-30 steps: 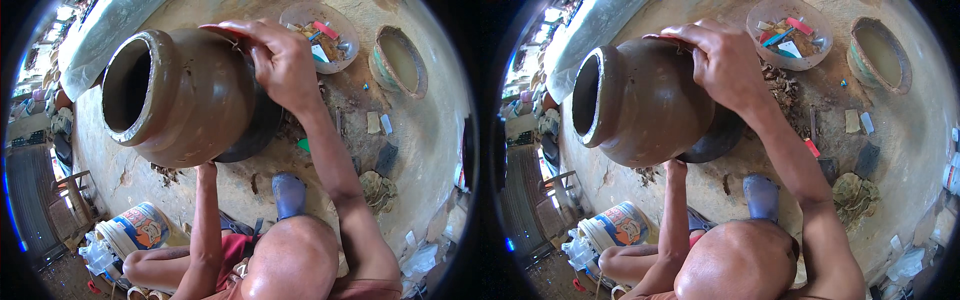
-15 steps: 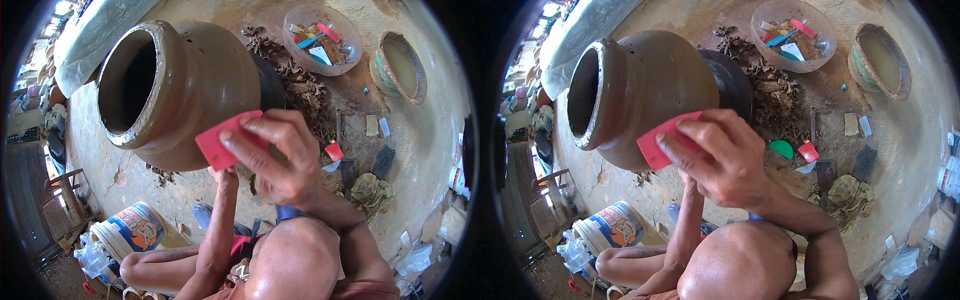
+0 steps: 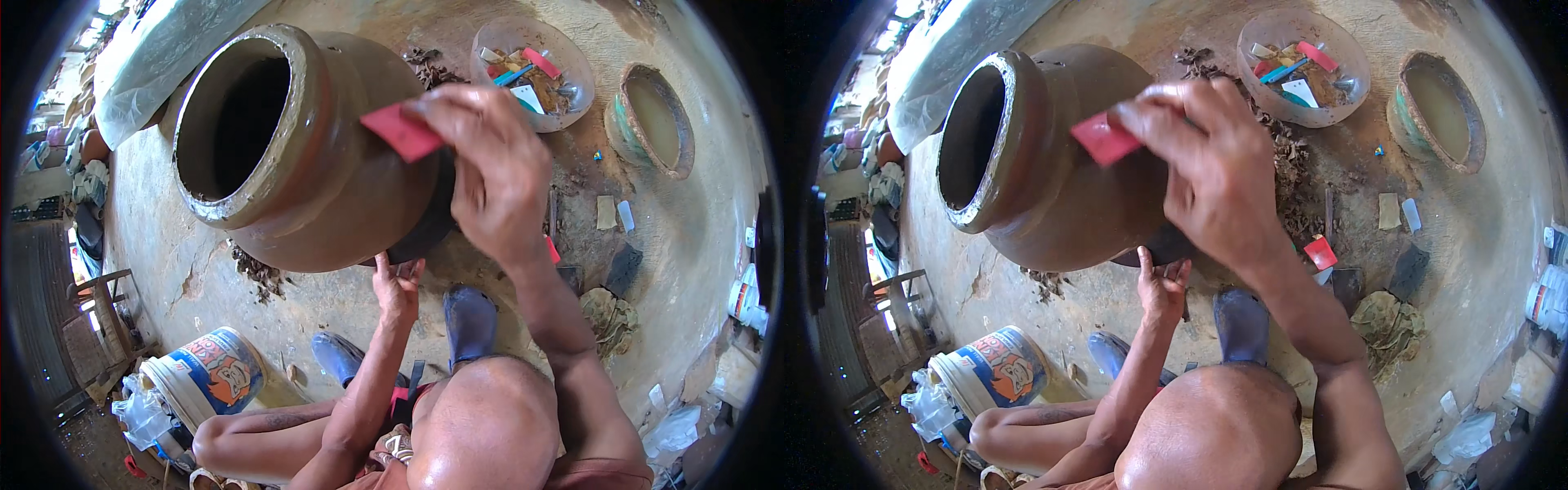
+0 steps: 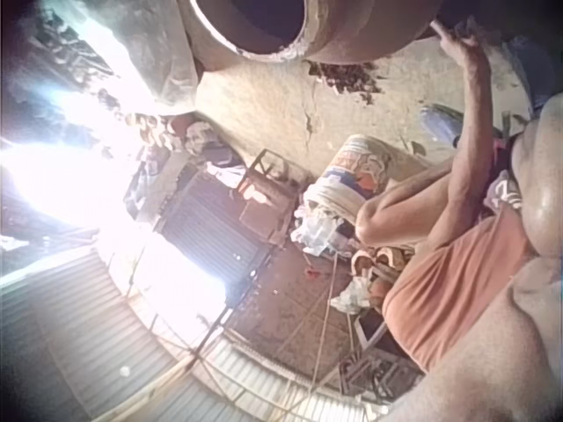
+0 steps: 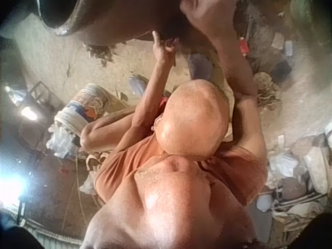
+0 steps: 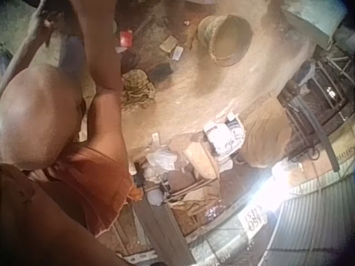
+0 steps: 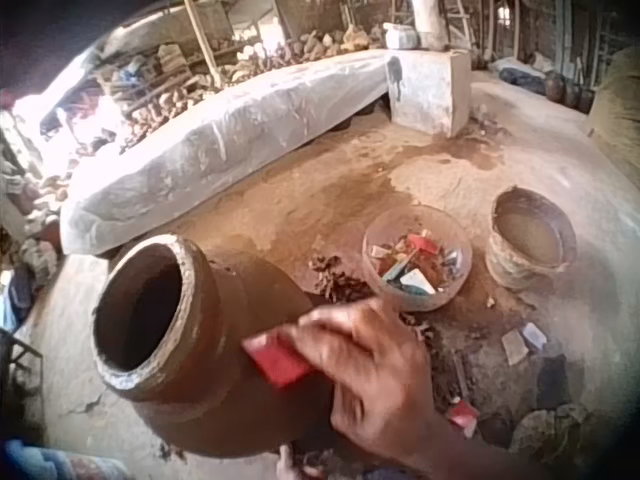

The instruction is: The person refines a large clay pot by scraping the outer surface with a metal scraper and a sponge, and using a plastic rib and a small white tool to smooth the rim and sides.

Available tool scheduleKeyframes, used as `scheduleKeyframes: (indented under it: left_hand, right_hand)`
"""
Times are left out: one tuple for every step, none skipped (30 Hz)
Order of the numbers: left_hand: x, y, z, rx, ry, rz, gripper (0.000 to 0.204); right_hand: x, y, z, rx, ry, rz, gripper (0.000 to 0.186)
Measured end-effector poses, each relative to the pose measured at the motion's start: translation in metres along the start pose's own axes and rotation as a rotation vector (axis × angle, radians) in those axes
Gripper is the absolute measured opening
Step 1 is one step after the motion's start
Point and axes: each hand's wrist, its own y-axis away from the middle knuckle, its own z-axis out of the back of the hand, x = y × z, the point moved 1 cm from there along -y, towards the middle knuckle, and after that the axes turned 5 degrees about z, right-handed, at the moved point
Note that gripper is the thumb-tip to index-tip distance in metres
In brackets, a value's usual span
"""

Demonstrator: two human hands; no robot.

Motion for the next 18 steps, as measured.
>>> scheduleKeyframes:
  left_hand:
    - [0.003, -0.005, 0.007, -0.004, -0.002, -0.004, 0.066]
    - [0.005, -0.009, 0.013, 0.088, 0.064, 0.020, 0.057]
    - [0.009, -0.013, 0.017, 0.189, 0.130, 0.052, 0.049]
    - [0.010, -0.012, 0.016, 0.206, 0.143, 0.057, 0.047]
    - [0.011, -0.011, 0.016, 0.222, 0.155, 0.062, 0.045]
    - [0.010, 0.000, 0.003, 0.225, -0.014, -0.016, 0.044]
    - [0.004, 0.008, -0.004, 0.225, -0.185, -0.110, 0.043]
    - [0.002, 0.011, -0.009, 0.225, -0.077, -0.061, 0.044]
    - [-0.005, 0.012, -0.014, 0.227, -0.083, -0.060, 0.044]
    - [-0.015, 0.011, -0.016, 0.050, -0.037, -0.020, 0.045]
    - [-0.027, 0.009, -0.016, -0.126, 0.009, 0.021, 0.046]
    - [-0.049, -0.001, 0.003, -0.133, 0.008, -0.029, 0.045]
    - [-0.066, -0.015, 0.013, -0.119, 0.009, -0.062, 0.045]
    - [-0.078, -0.022, 0.016, -0.119, 0.005, -0.062, 0.045]
    - [-0.091, -0.029, 0.016, -0.101, 0.006, -0.135, 0.044]
    - [-0.098, -0.033, 0.016, -0.082, 0.007, -0.206, 0.044]
    - [-0.098, -0.037, 0.016, -0.082, 0.005, -0.206, 0.044]
    - [-0.098, -0.040, 0.016, -0.123, -0.035, -0.233, 0.046]
  right_hand:
    - [0.008, 0.007, 0.000, -0.003, -0.005, -0.002, 0.042]
    - [0.015, 0.017, -0.003, -0.039, -0.035, 0.027, 0.042]
    - [0.024, 0.024, 0.000, -0.057, -0.042, 0.044, 0.042]
    - [0.031, 0.034, 0.001, -0.073, -0.048, 0.057, 0.042]
    - [0.040, 0.043, 0.003, -0.049, -0.071, 0.045, 0.041]
    - [0.038, 0.051, 0.006, -0.033, -0.068, 0.037, 0.041]
    - [0.040, 0.055, 0.007, -0.024, -0.077, 0.032, 0.040]
    - [0.039, 0.058, 0.008, -0.049, -0.106, 0.025, 0.039]
    - [0.031, 0.051, 0.008, -0.103, -0.103, 0.013, 0.038]
    - [0.023, 0.045, 0.009, -0.155, -0.099, 0.003, 0.036]
    - [0.015, 0.038, 0.010, -0.207, -0.093, -0.006, 0.034]
    - [0.000, 0.026, 0.001, -0.214, -0.056, -0.031, 0.037]
    - [-0.016, 0.011, 0.000, -0.213, 0.005, -0.046, 0.039]
    - [-0.031, -0.002, -0.006, -0.216, 0.008, -0.048, 0.039]
    - [-0.043, -0.017, -0.015, -0.160, -0.060, -0.066, 0.042]
    - [-0.048, -0.024, -0.020, -0.104, -0.126, -0.083, 0.044]
    - [-0.048, -0.025, -0.021, -0.106, -0.125, -0.084, 0.044]
    - [-0.048, -0.026, -0.022, -0.085, -0.132, 0.005, 0.044]
